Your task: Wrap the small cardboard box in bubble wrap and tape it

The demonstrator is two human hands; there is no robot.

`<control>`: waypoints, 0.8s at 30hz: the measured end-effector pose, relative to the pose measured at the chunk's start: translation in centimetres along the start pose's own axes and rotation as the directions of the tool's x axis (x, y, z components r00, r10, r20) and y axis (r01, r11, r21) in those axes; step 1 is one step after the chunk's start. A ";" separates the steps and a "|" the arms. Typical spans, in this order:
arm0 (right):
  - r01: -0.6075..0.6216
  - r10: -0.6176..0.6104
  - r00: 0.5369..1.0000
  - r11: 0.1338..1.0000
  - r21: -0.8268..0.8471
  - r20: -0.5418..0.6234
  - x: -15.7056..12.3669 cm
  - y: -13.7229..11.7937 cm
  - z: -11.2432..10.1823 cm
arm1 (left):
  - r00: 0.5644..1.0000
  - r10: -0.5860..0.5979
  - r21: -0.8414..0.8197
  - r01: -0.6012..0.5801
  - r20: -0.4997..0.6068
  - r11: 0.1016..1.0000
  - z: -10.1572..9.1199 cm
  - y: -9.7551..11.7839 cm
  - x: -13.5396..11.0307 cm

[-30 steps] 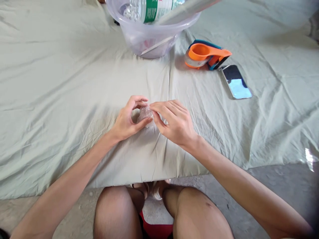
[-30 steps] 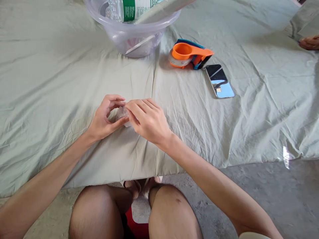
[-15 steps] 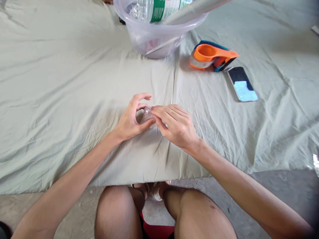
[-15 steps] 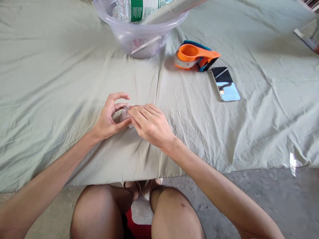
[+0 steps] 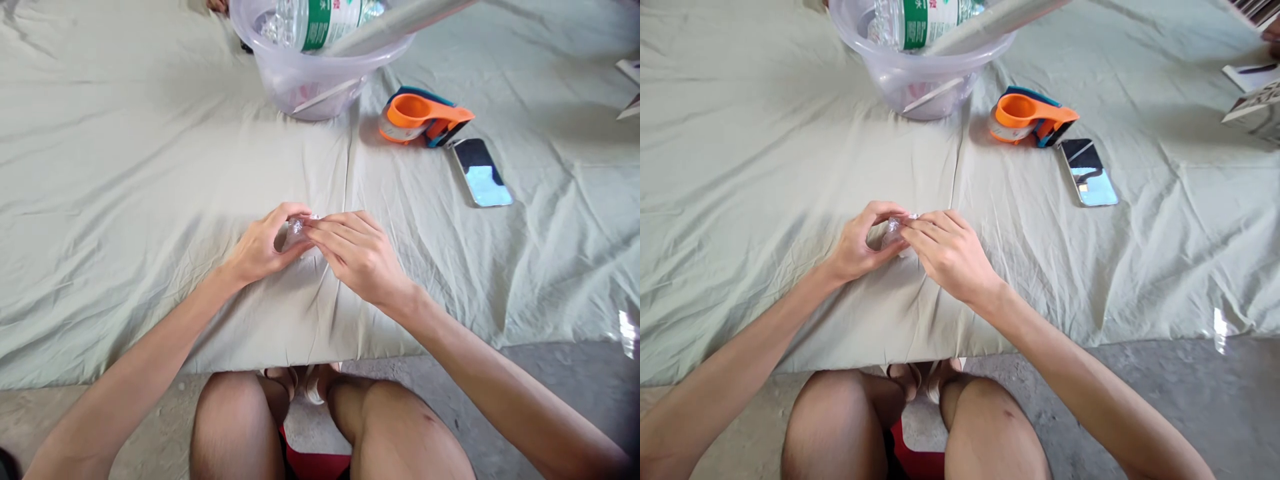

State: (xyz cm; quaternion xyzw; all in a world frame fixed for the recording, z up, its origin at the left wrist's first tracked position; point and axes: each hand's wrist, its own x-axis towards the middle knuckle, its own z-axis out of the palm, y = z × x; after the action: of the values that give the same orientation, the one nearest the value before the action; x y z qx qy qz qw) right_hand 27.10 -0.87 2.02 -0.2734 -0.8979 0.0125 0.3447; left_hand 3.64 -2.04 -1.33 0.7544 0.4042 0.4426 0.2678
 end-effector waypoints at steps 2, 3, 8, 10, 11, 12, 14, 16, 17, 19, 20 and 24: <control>0.020 -0.021 0.999 0.999 -0.028 -0.035 -0.3 -0.4 0.0 | 0.999 0.032 0.041 -0.032 0.008 0.999 -0.2 0.0 0.1; 0.033 -0.035 0.998 0.999 -0.041 -0.059 -0.5 -0.6 0.0 | 0.999 0.052 0.058 -0.053 0.011 0.997 -0.3 0.0 0.1; 0.031 -0.039 0.995 0.997 -0.076 -0.096 -1.5 -1.0 0.6 | 0.996 0.076 0.075 -0.079 0.039 0.994 -0.6 -0.2 0.3; 0.046 -0.058 0.993 0.992 -0.119 -0.098 -1.8 -1.0 0.8 | 0.995 0.088 0.083 -0.092 0.051 0.992 -0.6 -0.3 0.3; 0.062 -0.078 0.991 0.988 -0.141 -0.113 -1.8 -1.0 1.0 | 0.993 0.101 0.091 -0.106 0.054 0.990 -0.6 -0.3 0.3; 0.075 -0.096 0.986 0.985 -0.156 -0.133 -1.9 -1.0 1.1 | 0.992 0.113 0.103 -0.119 0.057 0.988 -0.6 -0.3 0.3; 0.079 -0.104 0.980 0.985 -0.151 -0.169 -1.8 -1.1 1.3 | 0.990 0.127 0.130 -0.134 0.060 0.982 -0.5 -0.2 0.2; 0.042 -0.063 0.981 0.993 -0.114 -0.185 -1.7 -1.3 1.5 | 0.990 0.130 0.147 -0.137 0.058 0.980 -0.4 -0.1 0.2; 0.020 -0.038 0.982 0.995 -0.096 -0.185 -1.6 -1.5 1.5 | 0.990 0.131 0.149 -0.137 0.053 0.979 -0.2 0.0 0.2; -0.008 -0.009 0.982 0.996 -0.088 -0.190 -1.6 -1.7 1.6 | 0.990 0.140 0.139 -0.144 0.033 0.980 0.1 0.2 0.3; -0.008 -0.012 0.981 0.995 -0.100 -0.195 -1.6 -1.8 1.7 | 0.989 0.146 0.132 -0.147 0.021 0.980 0.2 0.2 0.3; 0.033 -0.070 0.975 0.984 -0.176 -0.209 -2.0 -2.0 1.9 | 0.985 0.169 0.114 -0.166 -0.017 0.979 0.4 0.4 0.4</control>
State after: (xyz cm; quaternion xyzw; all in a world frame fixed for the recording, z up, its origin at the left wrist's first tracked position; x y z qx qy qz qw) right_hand 26.20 -3.24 -0.30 -0.2783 -0.8601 -0.1032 0.4149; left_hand 4.27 -1.97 -1.04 0.7938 0.3669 0.4500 0.1812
